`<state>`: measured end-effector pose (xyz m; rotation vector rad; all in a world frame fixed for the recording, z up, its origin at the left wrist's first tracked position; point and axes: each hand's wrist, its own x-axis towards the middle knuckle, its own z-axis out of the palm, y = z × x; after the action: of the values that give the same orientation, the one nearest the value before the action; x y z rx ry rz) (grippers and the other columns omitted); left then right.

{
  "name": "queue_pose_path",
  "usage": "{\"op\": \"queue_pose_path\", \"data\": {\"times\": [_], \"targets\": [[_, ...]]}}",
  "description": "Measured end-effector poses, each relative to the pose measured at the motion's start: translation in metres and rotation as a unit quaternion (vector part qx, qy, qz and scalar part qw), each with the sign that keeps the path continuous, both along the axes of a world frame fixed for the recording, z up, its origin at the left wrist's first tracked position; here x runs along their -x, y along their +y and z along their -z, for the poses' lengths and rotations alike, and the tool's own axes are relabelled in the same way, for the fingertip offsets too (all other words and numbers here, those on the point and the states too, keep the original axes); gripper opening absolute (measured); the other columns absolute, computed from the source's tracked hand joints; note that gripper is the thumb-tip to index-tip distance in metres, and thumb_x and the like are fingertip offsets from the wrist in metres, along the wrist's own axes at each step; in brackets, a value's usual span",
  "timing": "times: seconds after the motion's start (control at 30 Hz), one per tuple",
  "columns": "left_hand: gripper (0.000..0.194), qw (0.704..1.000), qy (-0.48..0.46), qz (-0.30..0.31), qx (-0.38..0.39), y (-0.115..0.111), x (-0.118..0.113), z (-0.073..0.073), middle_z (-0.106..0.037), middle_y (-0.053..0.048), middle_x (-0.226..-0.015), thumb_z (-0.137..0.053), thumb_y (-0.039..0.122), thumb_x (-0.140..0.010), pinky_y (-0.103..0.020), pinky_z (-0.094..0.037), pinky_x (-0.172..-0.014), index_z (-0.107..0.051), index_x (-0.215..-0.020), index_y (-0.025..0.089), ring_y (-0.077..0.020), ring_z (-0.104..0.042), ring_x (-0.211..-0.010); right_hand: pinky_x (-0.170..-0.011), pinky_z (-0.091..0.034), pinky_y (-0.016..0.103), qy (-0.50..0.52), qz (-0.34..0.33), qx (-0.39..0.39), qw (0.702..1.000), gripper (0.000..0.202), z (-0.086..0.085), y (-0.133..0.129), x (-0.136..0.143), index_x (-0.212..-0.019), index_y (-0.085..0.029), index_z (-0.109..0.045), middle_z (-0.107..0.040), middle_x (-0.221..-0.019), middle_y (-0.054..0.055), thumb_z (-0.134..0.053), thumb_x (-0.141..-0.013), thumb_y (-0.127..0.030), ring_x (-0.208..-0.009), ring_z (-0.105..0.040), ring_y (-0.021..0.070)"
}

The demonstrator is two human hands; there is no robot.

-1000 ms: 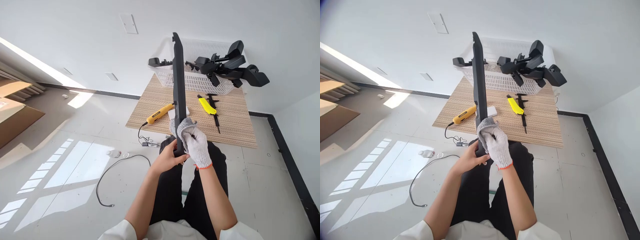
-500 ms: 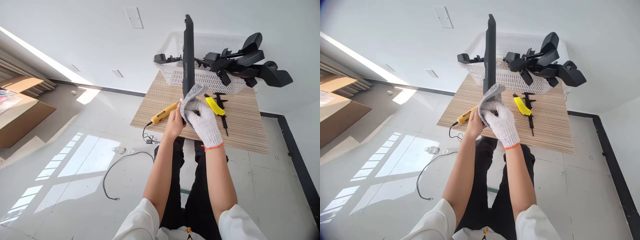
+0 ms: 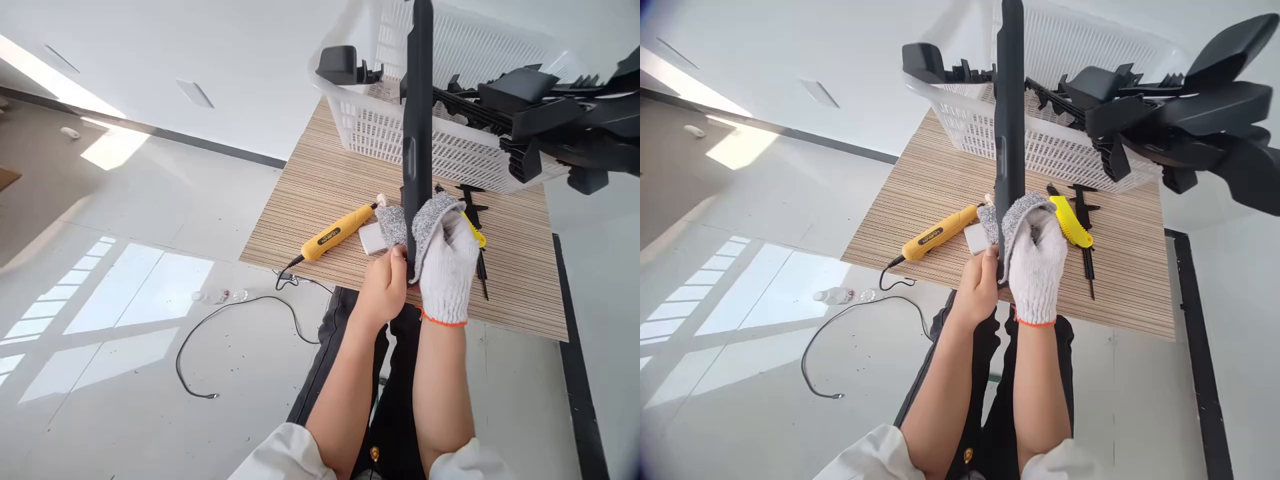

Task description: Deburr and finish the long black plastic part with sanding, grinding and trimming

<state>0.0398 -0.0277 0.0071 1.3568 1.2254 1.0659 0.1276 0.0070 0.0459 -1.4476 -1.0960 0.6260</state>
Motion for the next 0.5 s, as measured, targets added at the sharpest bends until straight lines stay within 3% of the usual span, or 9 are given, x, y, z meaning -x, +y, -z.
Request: {"op": "queue_pose_path", "data": {"times": [0.13,0.23,0.37,0.5], "targets": [[0.039,0.999,-0.029,0.013,0.039,0.002,0.002,0.000,-0.047,0.001,-0.064,-0.030,0.040,-0.107,-0.033,-0.032,-0.062,-0.040,-0.073,0.023,-0.0159,-0.043,-0.061,-0.082,-0.058,0.036,-0.057,0.007,0.002,0.998,0.010,0.003,-0.004,0.001,-0.090,-0.029,-0.067,-0.073,-0.094,0.001,-0.058,-0.094,-0.031,-0.093,-0.070,0.0207],[0.040,0.996,-0.039,0.029,0.075,0.002,0.003,0.000,-0.043,0.001,-0.060,-0.031,0.039,-0.107,-0.033,-0.031,-0.061,-0.035,-0.070,0.023,-0.0158,-0.041,-0.058,-0.092,-0.058,0.039,-0.156,0.032,0.006,0.987,0.019,0.002,-0.019,0.003,-0.105,-0.029,-0.072,-0.075,-0.111,0.004,-0.054,-0.099,-0.033,-0.109,-0.070,0.0224],[0.037,0.997,-0.029,0.010,0.064,0.000,0.002,-0.001,-0.049,0.000,-0.063,-0.033,0.033,-0.106,-0.033,-0.032,-0.064,-0.038,-0.071,0.023,-0.0167,-0.043,-0.060,-0.102,-0.055,0.040,-0.268,0.019,0.026,0.963,0.030,-0.003,-0.037,0.008,-0.119,-0.029,-0.071,-0.075,-0.115,0.008,-0.046,-0.104,-0.035,-0.120,-0.067,0.0239],[0.034,0.998,0.005,0.007,0.066,0.000,0.001,-0.004,-0.053,-0.002,-0.067,-0.037,0.030,-0.104,-0.032,-0.031,-0.064,-0.040,-0.071,0.023,-0.0180,-0.046,-0.063,-0.102,-0.052,0.045,-0.358,-0.006,0.070,0.931,0.041,-0.007,-0.033,0.009,-0.131,-0.021,-0.066,-0.071,-0.116,0.014,-0.039,-0.106,-0.038,-0.123,-0.065,0.0301]]}}
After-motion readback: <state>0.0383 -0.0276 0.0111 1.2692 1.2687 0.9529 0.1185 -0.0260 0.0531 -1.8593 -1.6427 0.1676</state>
